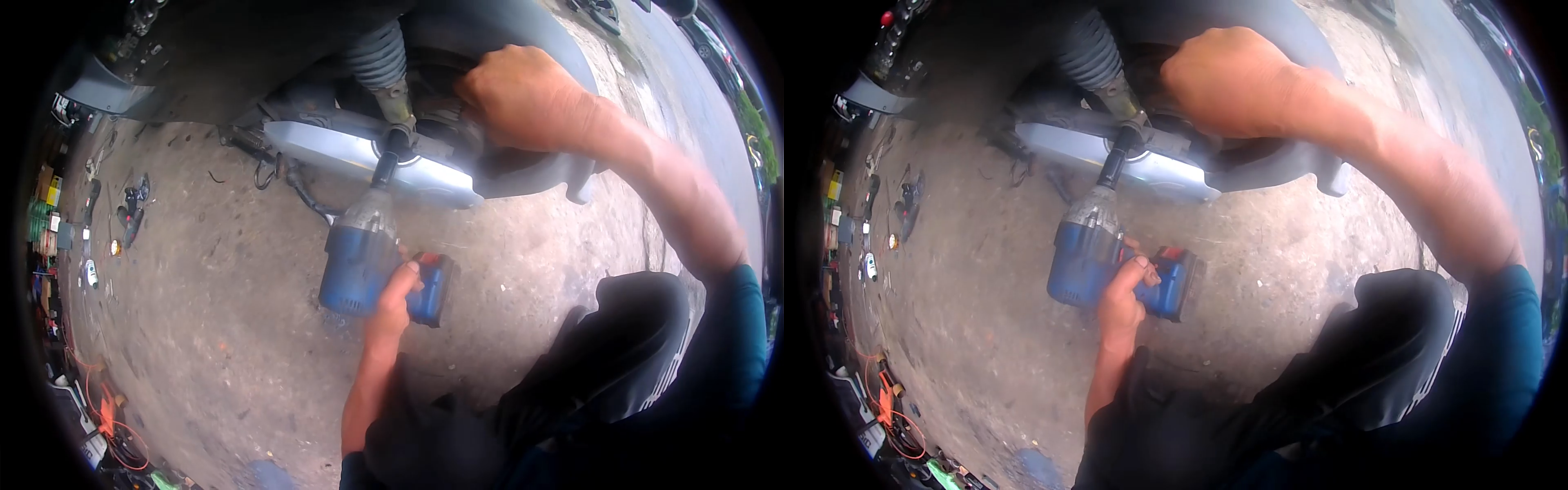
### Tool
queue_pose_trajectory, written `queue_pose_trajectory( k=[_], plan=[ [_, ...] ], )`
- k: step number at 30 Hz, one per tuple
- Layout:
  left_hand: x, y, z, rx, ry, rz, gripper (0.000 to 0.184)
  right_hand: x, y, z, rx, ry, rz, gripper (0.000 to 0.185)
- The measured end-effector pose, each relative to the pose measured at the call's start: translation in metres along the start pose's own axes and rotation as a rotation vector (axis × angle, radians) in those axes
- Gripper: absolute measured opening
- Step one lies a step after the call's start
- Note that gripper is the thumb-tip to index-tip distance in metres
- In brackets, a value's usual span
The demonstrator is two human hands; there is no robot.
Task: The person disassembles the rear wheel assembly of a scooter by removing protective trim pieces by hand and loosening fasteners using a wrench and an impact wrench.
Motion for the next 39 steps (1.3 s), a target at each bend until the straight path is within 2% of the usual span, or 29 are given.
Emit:
queue_pose_trajectory(
  k=[7,11,14,15,18,23,26,31,34,37,39],
  plan=[
    [0.000,-0.004,0.000,0.045,0.042,-0.042,0.035,0.008,0.004,-0.006,0.009,-0.062,0.022,0.015],
    [-0.007,-0.004,0.005,0.059,-0.039,-0.139,0.044,0.003,0.004,-0.005,-0.029,-0.129,0.039,0.012],
    [-0.015,0.014,0.030,0.149,-0.116,0.105,0.049,0.005,0.006,-0.007,-0.021,-0.110,0.025,0.013],
    [-0.027,0.018,0.034,0.173,-0.081,0.127,0.052,0.005,0.005,-0.008,-0.013,-0.130,0.033,0.013],
    [-0.060,0.018,0.042,0.129,-0.097,0.502,0.052,0.006,0.004,-0.007,0.005,-0.181,0.033,0.014],
    [-0.145,-0.016,0.053,0.070,0.023,0.715,0.047,0.007,0.004,-0.008,0.030,-0.190,0.021,0.018],
    [-0.212,-0.037,0.066,0.068,0.278,0.698,0.045,0.007,0.004,-0.006,0.055,-0.197,0.022,0.020],
    [-0.307,-0.070,0.078,0.080,0.431,0.702,0.040,-0.006,0.010,-0.003,0.217,0.013,-0.090,0.027],
    [-0.341,-0.080,0.084,0.054,0.499,0.637,0.039,-0.020,0.007,0.005,0.265,0.192,-0.206,0.029],
    [-0.340,-0.084,0.096,-0.117,0.604,0.593,0.043,-0.023,0.012,0.013,0.243,0.349,-0.228,0.027],
    [-0.340,-0.070,0.118,-0.209,0.755,0.245,0.044,-0.024,0.013,0.008,0.218,0.400,-0.226,0.026]
  ],
)
Point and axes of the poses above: each hand's wrist, its own z-axis away from the middle knuckle, its own x-axis out of the palm, y = z × x, the point moved 9 cm from there along -z, towards the middle knuckle
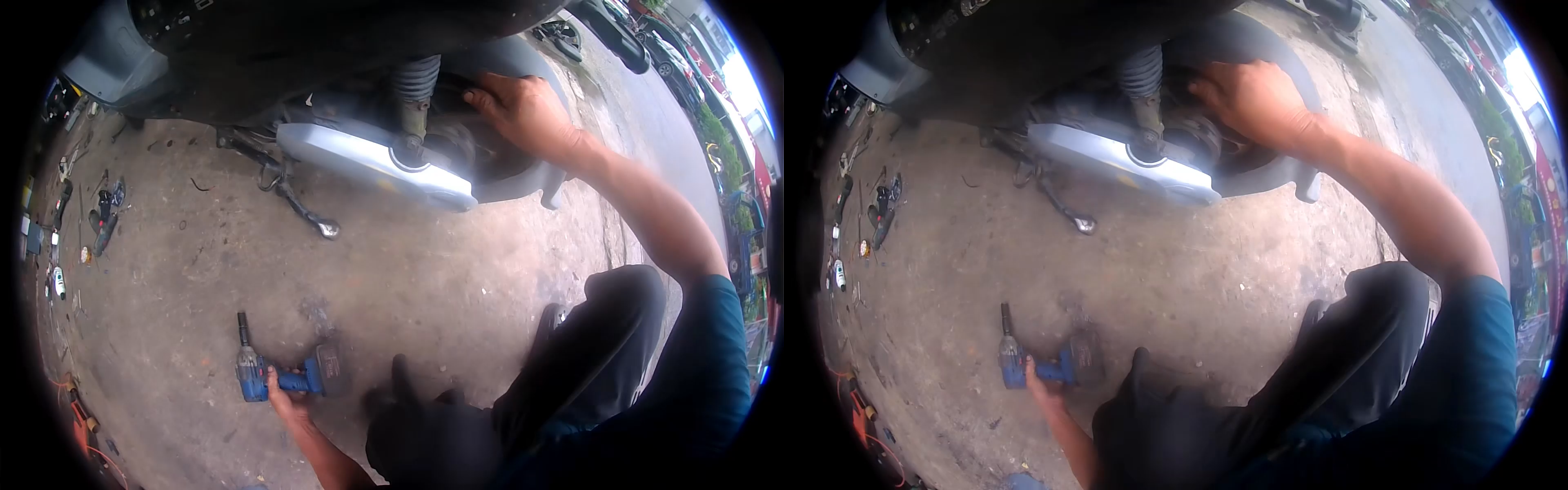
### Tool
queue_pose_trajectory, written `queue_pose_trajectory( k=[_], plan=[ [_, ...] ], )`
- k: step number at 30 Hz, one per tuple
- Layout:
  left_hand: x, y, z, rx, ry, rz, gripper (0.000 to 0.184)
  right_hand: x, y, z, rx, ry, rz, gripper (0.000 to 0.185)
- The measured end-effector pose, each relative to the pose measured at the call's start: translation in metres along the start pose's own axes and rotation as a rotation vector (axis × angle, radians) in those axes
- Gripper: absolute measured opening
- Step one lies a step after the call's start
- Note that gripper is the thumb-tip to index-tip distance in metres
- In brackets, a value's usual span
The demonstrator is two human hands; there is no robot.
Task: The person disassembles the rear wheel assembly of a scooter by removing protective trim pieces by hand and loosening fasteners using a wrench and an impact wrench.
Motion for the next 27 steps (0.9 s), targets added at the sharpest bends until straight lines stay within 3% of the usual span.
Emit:
queue_pose_trajectory(
  k=[2,5,9,11,13,15,19,20,23,27],
  plan=[
    [-0.041,-0.004,-0.013,-0.003,0.102,-0.348,0.037,0.001,0.005,0.004,0.018,-0.004,-0.008,0.026],
    [-0.035,0.042,0.018,0.095,0.135,-1.047,0.030,-0.002,0.011,0.008,0.105,0.043,-0.135,0.027],
    [0.083,0.125,0.086,0.652,-0.037,-0.705,0.017,-0.006,0.019,0.019,0.012,0.232,-0.341,0.019],
    [0.148,0.138,0.118,0.741,-0.091,-0.731,0.013,-0.007,0.021,0.020,-0.014,0.240,-0.357,0.017],
    [0.204,0.131,0.141,0.830,-0.294,-0.702,0.014,-0.005,0.020,0.023,-0.036,0.233,-0.351,0.016],
    [0.245,0.108,0.156,0.697,-0.446,-0.579,0.016,-0.005,0.022,0.022,-0.057,0.213,-0.304,0.017],
    [0.317,0.077,0.155,0.917,-0.519,-0.473,0.018,0.003,0.023,0.021,-0.012,0.149,-0.244,0.021],
    [0.336,0.072,0.153,0.922,-0.546,-0.418,0.018,0.006,0.020,0.023,0.078,0.077,-0.331,0.024],
    [0.382,0.063,0.157,0.938,-0.619,-0.275,0.017,0.013,0.027,0.023,0.084,0.088,-0.366,0.026],
    [0.412,0.072,0.166,1.176,-0.461,-0.391,0.023,0.013,0.029,0.023,0.183,0.075,-0.332,0.027]
  ],
)
Point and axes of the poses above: each hand's wrist, its own z-axis away from the middle knuckle, its own x-axis out of the palm, y = z × x, the point moved 9 cm from there along -z, towards the middle knuckle
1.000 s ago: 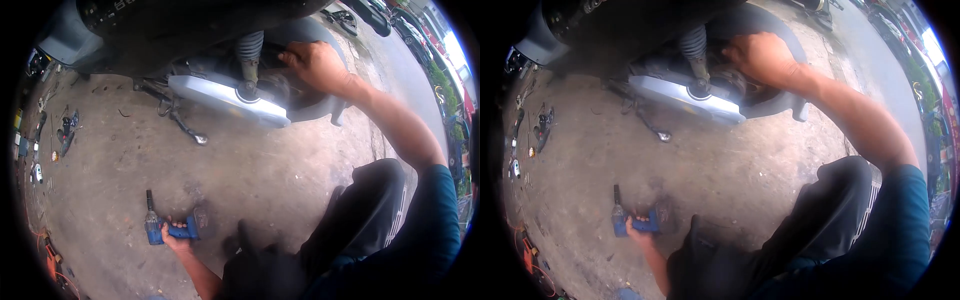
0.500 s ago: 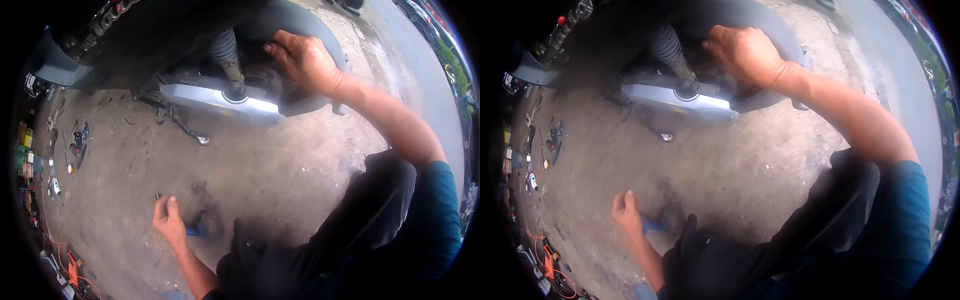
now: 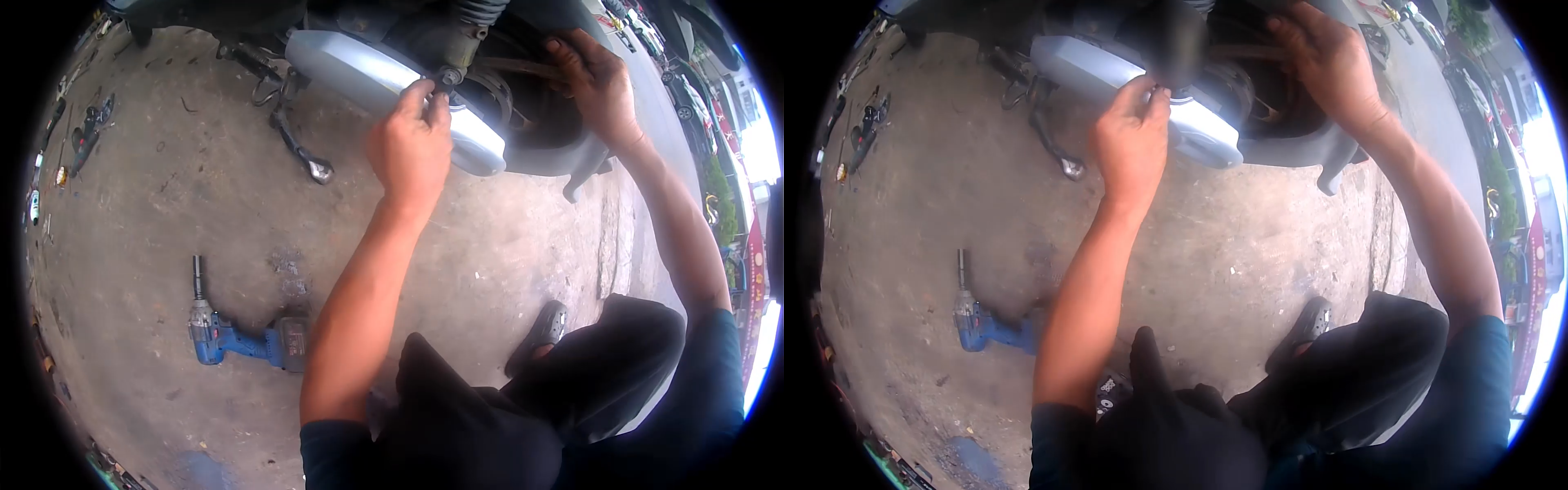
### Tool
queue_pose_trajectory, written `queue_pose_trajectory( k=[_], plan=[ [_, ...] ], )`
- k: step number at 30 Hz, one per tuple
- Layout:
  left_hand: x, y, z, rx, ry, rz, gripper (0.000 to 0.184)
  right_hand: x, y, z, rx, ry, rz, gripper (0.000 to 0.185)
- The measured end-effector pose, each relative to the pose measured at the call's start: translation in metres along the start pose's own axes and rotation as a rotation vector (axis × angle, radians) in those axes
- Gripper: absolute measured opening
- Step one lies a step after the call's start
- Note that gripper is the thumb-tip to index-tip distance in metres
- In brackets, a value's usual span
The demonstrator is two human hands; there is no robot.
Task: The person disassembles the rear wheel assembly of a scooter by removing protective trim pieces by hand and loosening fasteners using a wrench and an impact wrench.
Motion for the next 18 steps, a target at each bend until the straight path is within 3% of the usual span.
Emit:
queue_pose_trajectory(
  k=[1,4,12,18],
  plan=[
    [0.003,0.002,-0.004,0.006,0.003,-0.054,0.023,0.000,0.004,-0.002,0.024,-0.019,0.052,0.026],
    [0.010,0.011,-0.015,0.089,-0.026,-0.234,0.020,-0.004,-0.005,-0.003,-0.171,0.050,0.124,0.025],
    [0.026,0.031,-0.028,0.310,-0.100,-0.492,0.009,-0.003,-0.003,-0.003,-0.123,0.015,0.081,0.025],
    [0.031,0.026,-0.034,0.166,-0.236,-0.558,0.016,-0.002,-0.008,-0.001,-0.156,0.013,0.062,0.025]
  ],
)
Point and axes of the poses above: each hand's wrist, its own z-axis away from the middle knuckle, its own x-axis out of the palm, y = z × x, the point moved 9 cm from there along -z, towards the middle knuckle
